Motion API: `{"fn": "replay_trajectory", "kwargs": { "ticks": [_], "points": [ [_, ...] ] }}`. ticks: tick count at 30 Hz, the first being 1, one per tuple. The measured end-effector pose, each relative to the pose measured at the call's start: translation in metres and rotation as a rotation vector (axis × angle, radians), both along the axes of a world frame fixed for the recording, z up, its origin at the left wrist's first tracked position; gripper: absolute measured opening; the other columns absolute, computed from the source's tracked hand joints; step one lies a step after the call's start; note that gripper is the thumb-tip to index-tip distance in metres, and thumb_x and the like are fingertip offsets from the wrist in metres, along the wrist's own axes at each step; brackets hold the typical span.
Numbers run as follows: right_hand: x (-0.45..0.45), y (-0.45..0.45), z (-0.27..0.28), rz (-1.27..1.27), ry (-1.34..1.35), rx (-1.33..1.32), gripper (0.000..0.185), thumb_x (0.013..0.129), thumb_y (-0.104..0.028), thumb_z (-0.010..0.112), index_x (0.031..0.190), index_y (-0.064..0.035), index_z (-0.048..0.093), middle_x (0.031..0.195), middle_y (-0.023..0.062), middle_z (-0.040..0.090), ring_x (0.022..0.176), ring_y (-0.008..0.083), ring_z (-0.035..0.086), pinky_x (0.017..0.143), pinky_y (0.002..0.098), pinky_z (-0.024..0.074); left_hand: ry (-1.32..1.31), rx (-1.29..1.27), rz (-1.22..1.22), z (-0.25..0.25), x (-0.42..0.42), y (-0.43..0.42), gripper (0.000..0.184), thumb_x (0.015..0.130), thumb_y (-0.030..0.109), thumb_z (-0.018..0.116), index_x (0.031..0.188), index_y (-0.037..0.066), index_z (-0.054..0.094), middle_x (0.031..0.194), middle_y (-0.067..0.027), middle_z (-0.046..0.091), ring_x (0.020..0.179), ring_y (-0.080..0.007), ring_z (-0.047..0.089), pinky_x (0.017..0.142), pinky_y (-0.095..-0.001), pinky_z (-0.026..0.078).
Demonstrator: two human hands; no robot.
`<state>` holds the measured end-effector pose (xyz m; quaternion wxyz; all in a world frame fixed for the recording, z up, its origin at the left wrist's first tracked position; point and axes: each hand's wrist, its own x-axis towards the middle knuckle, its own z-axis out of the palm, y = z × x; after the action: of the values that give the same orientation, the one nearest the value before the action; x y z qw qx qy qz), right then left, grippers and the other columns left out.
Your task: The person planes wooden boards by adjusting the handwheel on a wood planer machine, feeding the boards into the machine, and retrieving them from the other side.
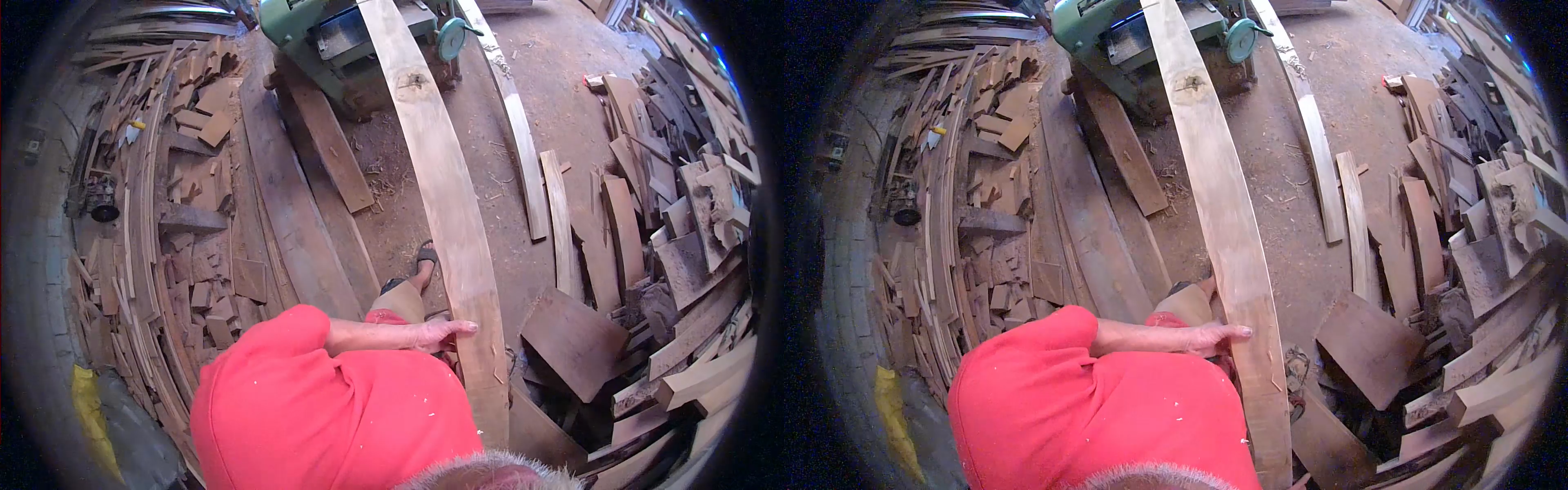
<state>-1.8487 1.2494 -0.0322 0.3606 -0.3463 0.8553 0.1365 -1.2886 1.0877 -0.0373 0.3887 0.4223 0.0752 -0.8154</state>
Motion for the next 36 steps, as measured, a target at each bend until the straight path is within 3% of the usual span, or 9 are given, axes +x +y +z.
{"fn": "replay_trajectory", "kwargs": {
  "ticks": [6, 13, 22, 24, 26, 27, 30, 31, 36],
  "points": [
    [-0.007, -0.007, -0.008, 0.036, 0.028, 0.016, 0.089, 0.094, -0.070, 0.027, 0.114, 0.0092, 0.063, 0.108, 0.0293, 0.065, 0.103, 0.0436, 0.059, 0.089, 0.0495, 0.0436, 0.132, 0.063, -0.057, 0.005, -0.013, 0.009, 0.068, 0.084, 0.035, 0.073, 0.140, 0.008, 0.043, 0.136, -0.0060, 0.053, 0.129, -0.0203, 0.046, 0.109, -0.0403, 0.035],
    [-0.015, -0.016, -0.006, 0.082, 0.053, 0.062, 0.089, 0.093, -0.070, 0.027, 0.112, 0.0095, 0.063, 0.108, 0.0309, 0.064, 0.104, 0.0450, 0.059, 0.090, 0.0499, 0.0435, 0.215, 0.043, 0.038, -0.017, -0.027, 0.021, 0.070, 0.086, 0.037, 0.070, 0.141, 0.006, 0.040, 0.136, -0.0072, 0.053, 0.127, -0.0218, 0.047, 0.108, -0.0405, 0.035],
    [-0.009, -0.039, -0.007, 0.104, 0.054, 0.112, 0.090, 0.092, -0.071, 0.028, 0.111, 0.0099, 0.064, 0.107, 0.0331, 0.063, 0.105, 0.0469, 0.058, 0.091, 0.0504, 0.0434, 0.064, 0.074, 0.165, -0.048, -0.001, 0.001, 0.066, 0.087, 0.040, 0.069, 0.138, 0.007, 0.044, 0.133, -0.0070, 0.056, 0.124, -0.0227, 0.050, 0.108, -0.0411, 0.036],
    [-0.003, -0.041, -0.016, 0.048, 0.007, 0.077, 0.086, 0.090, -0.071, 0.036, 0.109, 0.0077, 0.065, 0.105, 0.0320, 0.064, 0.103, 0.0465, 0.059, 0.089, 0.0505, 0.0442, 0.055, 0.069, 0.171, -0.048, 0.009, -0.006, 0.067, 0.085, 0.042, 0.070, 0.137, 0.008, 0.045, 0.131, -0.0074, 0.056, 0.125, -0.0232, 0.050, 0.108, -0.0411, 0.036],
    [0.008, -0.048, -0.043, 0.344, -0.122, -0.247, 0.075, 0.101, -0.055, 0.023, 0.117, 0.0096, 0.058, 0.109, 0.0312, 0.063, 0.102, 0.0437, 0.060, 0.089, 0.0491, 0.0452, -0.070, 0.074, 0.148, -0.047, 0.025, -0.019, 0.074, 0.082, 0.049, 0.071, 0.139, 0.010, 0.044, 0.131, -0.0089, 0.056, 0.124, -0.0235, 0.050, 0.105, -0.0446, 0.038],
    [0.016, -0.058, -0.050, 0.339, -0.035, -0.091, 0.071, 0.103, -0.051, 0.021, 0.114, 0.0087, 0.059, 0.106, 0.0337, 0.062, 0.098, 0.0489, 0.059, 0.086, 0.0530, 0.0447, -0.094, 0.068, 0.146, -0.073, 0.032, -0.019, 0.077, 0.082, 0.050, 0.071, 0.140, 0.008, 0.041, 0.129, -0.0103, 0.056, 0.121, -0.0254, 0.053, 0.103, -0.0456, 0.042],
    [0.044, -0.071, -0.053, 0.522, 0.138, -0.038, 0.070, 0.103, -0.050, 0.021, 0.112, 0.0071, 0.060, 0.099, 0.0339, 0.063, 0.093, 0.0506, 0.059, 0.082, 0.0543, 0.0442, -0.327, -0.027, 0.311, -0.054, 0.028, -0.033, 0.078, 0.079, 0.053, 0.073, 0.136, 0.008, 0.044, 0.122, -0.0111, 0.059, 0.113, -0.0255, 0.058, 0.096, -0.0455, 0.049],
    [0.039, -0.075, -0.066, 0.406, 0.221, 0.104, 0.069, 0.103, -0.049, 0.019, 0.111, 0.0050, 0.061, 0.095, 0.0337, 0.063, 0.091, 0.0507, 0.059, 0.080, 0.0552, 0.0438, -0.437, -0.053, 0.371, -0.065, 0.025, -0.032, 0.084, 0.080, 0.056, 0.071, 0.137, 0.004, 0.040, 0.122, -0.0135, 0.058, 0.112, -0.0270, 0.059, 0.094, -0.0442, 0.050],
    [0.041, -0.080, -0.078, 0.356, 0.112, -0.023, 0.073, 0.102, -0.052, 0.018, 0.107, 0.0052, 0.064, 0.093, 0.0341, 0.063, 0.090, 0.0506, 0.059, 0.080, 0.0569, 0.0428, -0.556, 0.007, 0.315, -0.062, 0.036, -0.040, 0.089, 0.080, 0.062, 0.067, 0.136, -0.003, 0.043, 0.125, -0.0160, 0.059, 0.111, -0.0267, 0.060, 0.097, -0.0402, 0.048]
  ]
}}
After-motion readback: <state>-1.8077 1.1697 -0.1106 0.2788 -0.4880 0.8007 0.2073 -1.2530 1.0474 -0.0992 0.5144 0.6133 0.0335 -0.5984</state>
